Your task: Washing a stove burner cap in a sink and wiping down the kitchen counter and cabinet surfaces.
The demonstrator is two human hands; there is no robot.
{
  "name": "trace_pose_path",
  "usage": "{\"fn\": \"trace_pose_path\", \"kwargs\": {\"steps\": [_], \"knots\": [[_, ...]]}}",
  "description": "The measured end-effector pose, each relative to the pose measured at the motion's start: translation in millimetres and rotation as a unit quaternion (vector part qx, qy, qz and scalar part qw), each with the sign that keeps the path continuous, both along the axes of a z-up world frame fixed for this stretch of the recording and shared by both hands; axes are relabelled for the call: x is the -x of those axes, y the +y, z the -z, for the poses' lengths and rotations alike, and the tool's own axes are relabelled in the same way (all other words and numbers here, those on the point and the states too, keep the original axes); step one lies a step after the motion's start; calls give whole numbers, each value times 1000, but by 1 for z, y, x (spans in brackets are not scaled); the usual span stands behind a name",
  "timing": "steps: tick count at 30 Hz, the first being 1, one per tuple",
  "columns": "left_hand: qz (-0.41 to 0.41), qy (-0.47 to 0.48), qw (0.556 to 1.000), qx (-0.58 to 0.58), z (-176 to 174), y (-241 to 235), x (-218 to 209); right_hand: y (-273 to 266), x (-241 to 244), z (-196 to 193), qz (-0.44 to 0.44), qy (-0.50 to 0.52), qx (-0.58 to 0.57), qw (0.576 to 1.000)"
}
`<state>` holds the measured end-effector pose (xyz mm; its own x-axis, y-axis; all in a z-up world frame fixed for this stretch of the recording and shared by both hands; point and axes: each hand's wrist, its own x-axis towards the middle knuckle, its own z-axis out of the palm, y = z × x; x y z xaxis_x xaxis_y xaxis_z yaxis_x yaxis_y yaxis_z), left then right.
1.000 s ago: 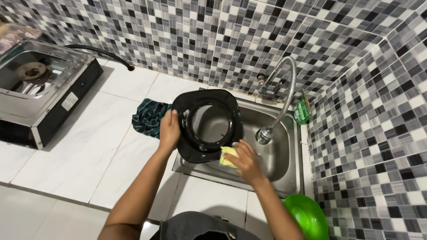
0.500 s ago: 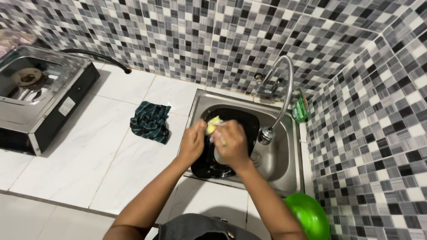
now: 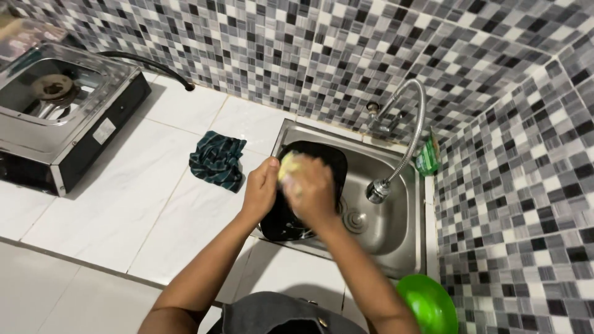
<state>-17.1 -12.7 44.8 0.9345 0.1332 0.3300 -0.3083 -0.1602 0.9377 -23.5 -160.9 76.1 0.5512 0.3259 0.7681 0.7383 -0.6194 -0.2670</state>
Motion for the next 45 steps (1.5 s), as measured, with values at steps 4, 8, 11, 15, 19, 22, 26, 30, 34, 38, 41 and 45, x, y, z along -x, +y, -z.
{"fn": "trace_pose_path", "kwargs": {"steps": [4, 8, 11, 15, 19, 22, 26, 30, 34, 38, 41, 45], "knots": [[-46, -12, 999, 27, 15, 4, -6, -3, 10, 1, -68, -16, 32, 997], [-35, -15, 999, 24, 10, 3, -1, -7, 4, -3, -77, 17, 57, 995], [-33, 7, 999, 40, 10, 2, -8, 1, 8, 0, -37, 2, 72, 997], [-61, -17, 996, 60, 26, 14, -19, -1, 31, 17, -67, -47, 128, 988], [-147, -14, 988, 47, 21, 25, -22, -9, 32, 26, -109, -60, 140, 982], [-177, -50, 982, 47, 15, 25, -17, 0, 39, 20, -93, -66, 125, 986], [-197, -55, 978, 45, 18, 30, -22, 12, 50, 14, -78, -35, 86, 993], [-237, -58, 958, 154, 31, 33, -25, -2, 51, 31, -71, -44, 68, 994], [-242, 45, 948, 203, 25, 28, -23, -33, 33, 48, -33, -95, 66, 993], [-195, 11, 954, 228, 20, 25, -22, -47, 18, 37, 116, -54, -50, 991], [-179, 0, 959, 218, 17, 20, -12, -42, 22, 24, 155, 22, -115, 981], [-162, -67, 974, 146, 5, 16, 2, -48, 6, 45, 132, 108, -180, 969]]}}
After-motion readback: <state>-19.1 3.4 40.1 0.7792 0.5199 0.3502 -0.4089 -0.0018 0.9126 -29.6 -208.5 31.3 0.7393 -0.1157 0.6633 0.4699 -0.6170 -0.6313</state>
